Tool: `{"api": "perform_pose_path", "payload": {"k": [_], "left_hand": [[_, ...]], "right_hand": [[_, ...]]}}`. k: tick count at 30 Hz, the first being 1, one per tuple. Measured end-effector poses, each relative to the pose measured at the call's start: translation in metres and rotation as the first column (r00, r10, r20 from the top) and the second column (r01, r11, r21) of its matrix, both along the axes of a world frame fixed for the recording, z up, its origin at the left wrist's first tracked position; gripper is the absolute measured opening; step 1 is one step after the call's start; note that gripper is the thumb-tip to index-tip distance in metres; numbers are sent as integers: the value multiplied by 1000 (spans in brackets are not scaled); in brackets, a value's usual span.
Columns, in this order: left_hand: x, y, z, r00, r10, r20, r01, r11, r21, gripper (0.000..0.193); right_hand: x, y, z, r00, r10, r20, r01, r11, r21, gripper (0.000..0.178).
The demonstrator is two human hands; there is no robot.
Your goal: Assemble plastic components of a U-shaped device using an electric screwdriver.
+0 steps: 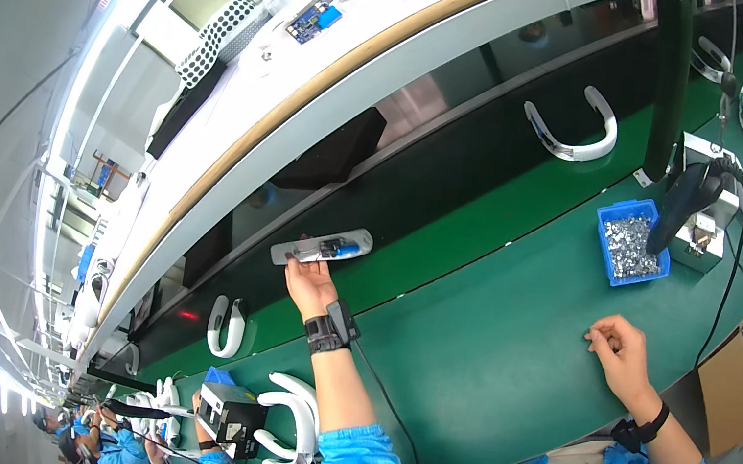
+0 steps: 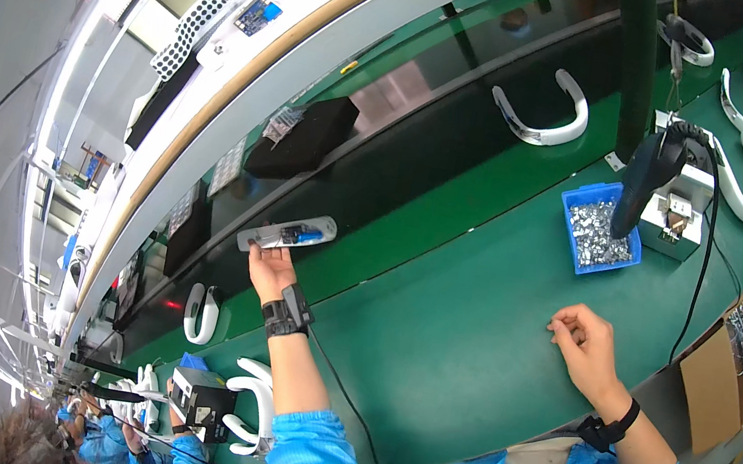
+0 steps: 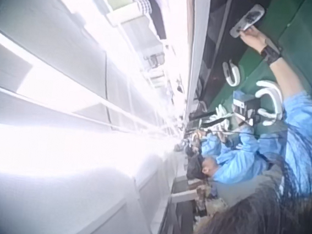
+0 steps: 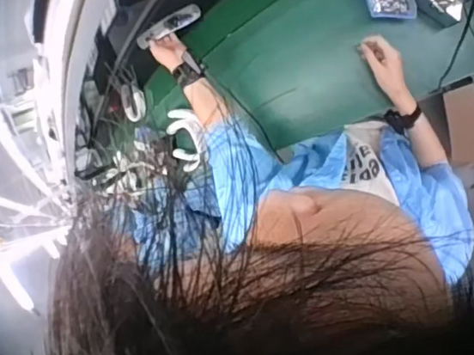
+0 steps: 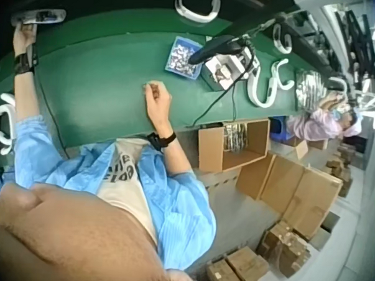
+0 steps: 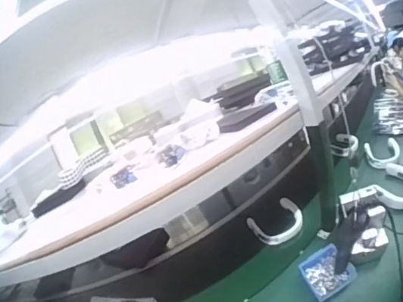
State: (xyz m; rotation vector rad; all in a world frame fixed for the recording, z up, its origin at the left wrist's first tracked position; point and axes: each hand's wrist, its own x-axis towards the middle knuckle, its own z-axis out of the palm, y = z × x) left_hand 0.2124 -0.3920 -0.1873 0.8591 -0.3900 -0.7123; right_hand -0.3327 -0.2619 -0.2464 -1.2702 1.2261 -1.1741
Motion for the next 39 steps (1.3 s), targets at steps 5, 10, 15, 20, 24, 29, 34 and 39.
{"api": "perform_pose_path", "payload": {"k": [5, 10, 15, 20, 24, 29, 34, 39], "left_hand": [[-115, 47, 70, 971, -233, -59, 234, 972, 15, 42], [-209, 94, 81, 810, -575, -118, 585, 807, 78, 36], [-293, 126, 81, 617, -787, -25, 774, 600, 200, 37], [-329, 142, 62, 618, -781, -96, 785, 604, 139, 43], [-334, 147, 46, 583, -802, -129, 812, 571, 121, 48], [-356, 151, 74, 740, -670, -63, 667, 719, 194, 72], [-360, 154, 79, 751, -656, -75, 653, 723, 227, 77], [-356, 164, 65, 701, -710, -59, 703, 676, 219, 76]], "right_hand": [[-7, 1, 12, 994, -19, -104, 12, 997, -72, 4], [5, -6, 46, 997, 75, -21, -76, 992, -100, 5], [23, -19, 118, 973, 227, -43, -222, 869, -443, 14], [35, -27, 151, 934, 241, -264, -357, 606, -711, 17], [28, -25, 145, 914, 147, -377, -391, 567, -725, 20], [11, -24, 136, 874, 235, -426, -478, 578, -661, 16], [10, -21, 135, 883, 317, -347, -468, 541, -699, 15], [10, -9, 136, 845, 253, -471, -525, 563, -638, 15]]}}
